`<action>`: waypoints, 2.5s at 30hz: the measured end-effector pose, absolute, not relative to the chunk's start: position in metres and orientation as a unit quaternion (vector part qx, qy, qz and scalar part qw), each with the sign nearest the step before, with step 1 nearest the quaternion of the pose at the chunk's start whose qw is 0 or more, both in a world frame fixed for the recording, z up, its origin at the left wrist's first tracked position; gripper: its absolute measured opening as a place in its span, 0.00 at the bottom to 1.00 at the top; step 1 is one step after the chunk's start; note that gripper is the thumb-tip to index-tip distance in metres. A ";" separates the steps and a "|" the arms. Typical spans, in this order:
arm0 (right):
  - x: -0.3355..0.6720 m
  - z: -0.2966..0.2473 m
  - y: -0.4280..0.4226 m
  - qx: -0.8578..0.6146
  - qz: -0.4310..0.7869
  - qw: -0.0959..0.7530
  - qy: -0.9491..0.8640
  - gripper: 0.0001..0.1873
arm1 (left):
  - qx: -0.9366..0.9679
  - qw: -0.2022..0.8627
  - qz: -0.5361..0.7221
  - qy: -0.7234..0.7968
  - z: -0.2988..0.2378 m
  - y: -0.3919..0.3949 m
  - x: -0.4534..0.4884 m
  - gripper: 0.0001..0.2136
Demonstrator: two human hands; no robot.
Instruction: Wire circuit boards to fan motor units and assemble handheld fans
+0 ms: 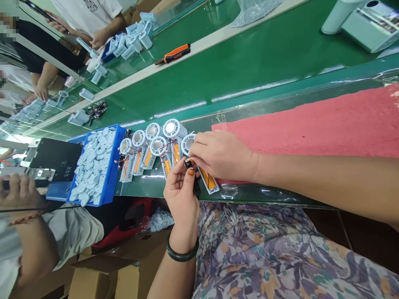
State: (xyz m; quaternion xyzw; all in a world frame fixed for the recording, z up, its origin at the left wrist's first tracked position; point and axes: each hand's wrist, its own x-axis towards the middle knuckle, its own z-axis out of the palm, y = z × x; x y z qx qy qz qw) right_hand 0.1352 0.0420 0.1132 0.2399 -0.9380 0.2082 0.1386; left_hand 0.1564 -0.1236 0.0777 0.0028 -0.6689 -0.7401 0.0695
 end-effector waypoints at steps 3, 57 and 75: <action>0.135 0.108 0.042 0.255 0.199 0.155 -0.934 0.11 | 0.016 0.058 -0.750 -0.659 0.080 -0.124 0.156 0.20; 0.131 0.092 0.045 0.328 0.215 0.192 -0.900 0.08 | -0.084 0.169 -0.578 -0.794 0.073 -0.129 0.155 0.08; 0.113 0.122 0.099 0.303 0.401 -0.039 -0.864 0.13 | 0.032 0.061 -0.729 -0.682 0.080 -0.138 0.164 0.20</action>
